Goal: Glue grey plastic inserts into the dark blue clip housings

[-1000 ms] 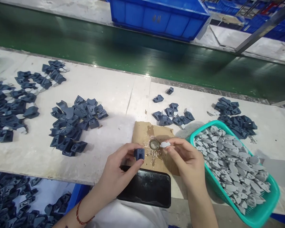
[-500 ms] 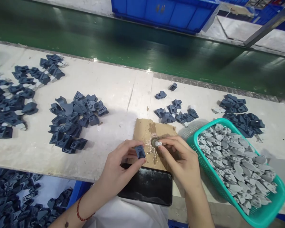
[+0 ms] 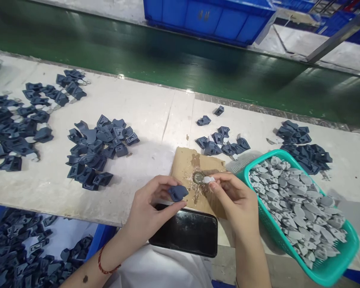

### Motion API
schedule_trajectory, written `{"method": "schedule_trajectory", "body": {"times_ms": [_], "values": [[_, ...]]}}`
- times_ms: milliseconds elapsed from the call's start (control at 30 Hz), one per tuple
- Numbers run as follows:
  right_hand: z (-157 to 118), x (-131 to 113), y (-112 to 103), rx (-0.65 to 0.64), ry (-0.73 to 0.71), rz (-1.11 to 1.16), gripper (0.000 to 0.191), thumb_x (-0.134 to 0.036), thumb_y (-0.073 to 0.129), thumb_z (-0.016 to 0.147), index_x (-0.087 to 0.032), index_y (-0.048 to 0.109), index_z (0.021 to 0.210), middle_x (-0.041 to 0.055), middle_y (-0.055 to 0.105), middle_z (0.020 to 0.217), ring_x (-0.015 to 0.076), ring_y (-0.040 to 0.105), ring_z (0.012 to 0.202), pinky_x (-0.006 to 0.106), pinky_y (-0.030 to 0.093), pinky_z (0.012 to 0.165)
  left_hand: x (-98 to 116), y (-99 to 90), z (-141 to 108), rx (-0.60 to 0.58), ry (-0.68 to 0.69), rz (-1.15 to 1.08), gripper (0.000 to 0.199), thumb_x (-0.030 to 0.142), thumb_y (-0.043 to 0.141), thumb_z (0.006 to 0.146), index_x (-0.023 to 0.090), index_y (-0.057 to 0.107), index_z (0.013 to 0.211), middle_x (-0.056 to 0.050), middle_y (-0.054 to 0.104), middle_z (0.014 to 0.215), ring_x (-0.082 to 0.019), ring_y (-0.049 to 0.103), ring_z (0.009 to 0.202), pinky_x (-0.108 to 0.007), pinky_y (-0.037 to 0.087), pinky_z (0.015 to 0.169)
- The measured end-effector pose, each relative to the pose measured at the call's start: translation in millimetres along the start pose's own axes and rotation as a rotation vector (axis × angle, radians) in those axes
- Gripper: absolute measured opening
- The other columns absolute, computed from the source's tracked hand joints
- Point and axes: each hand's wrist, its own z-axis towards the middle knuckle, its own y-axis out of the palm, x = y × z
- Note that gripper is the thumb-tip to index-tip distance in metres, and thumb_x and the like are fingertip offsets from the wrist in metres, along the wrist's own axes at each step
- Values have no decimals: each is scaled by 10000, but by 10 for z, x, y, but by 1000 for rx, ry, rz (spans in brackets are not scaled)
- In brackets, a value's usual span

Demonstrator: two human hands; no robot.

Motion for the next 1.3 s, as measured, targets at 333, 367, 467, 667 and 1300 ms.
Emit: {"method": "schedule_trajectory", "body": {"times_ms": [333,367,467,667,1300], "values": [[1,74,-84,-76,7,317,83,-324,821,903,-272,790,960,10,772,854,115,704,741,183,559,711,-27,-56,-15,-132,57,32,258,205,629,1028,265,677,1275,-39,735,1156,-144,731,1083,-211,598,933],[-1,69,-84,-96,2,349,84,-328,820,906,-273,790,963,10,773,858,116,710,741,186,565,714,-34,-66,-16,-143,70,37,234,239,600,1052,266,692,1265,-43,719,1169,-149,724,1088,-213,601,926],[-13,40,-62,-141,0,409,96,-320,831,898,-272,790,971,11,775,889,109,718,734,181,569,706,-60,-87,-28,-183,34,-3,248,337,515,1103,272,686,1270,-41,696,1173,-159,732,1056,-229,624,887],[-38,-59,34,-213,-45,394,55,-247,814,909,-253,786,956,30,796,949,121,746,783,181,588,728,-91,-108,-60,-268,-7,-3,293,370,411,1141,265,651,1273,-21,711,1057,-148,736,936,-243,604,858],[3,-279,245,-354,-172,361,216,-118,719,959,-300,781,1058,4,809,1029,122,779,941,173,618,817,-24,-133,-78,-275,74,1,416,453,295,1156,208,584,985,23,544,781,-125,509,720,-266,406,724]]}}
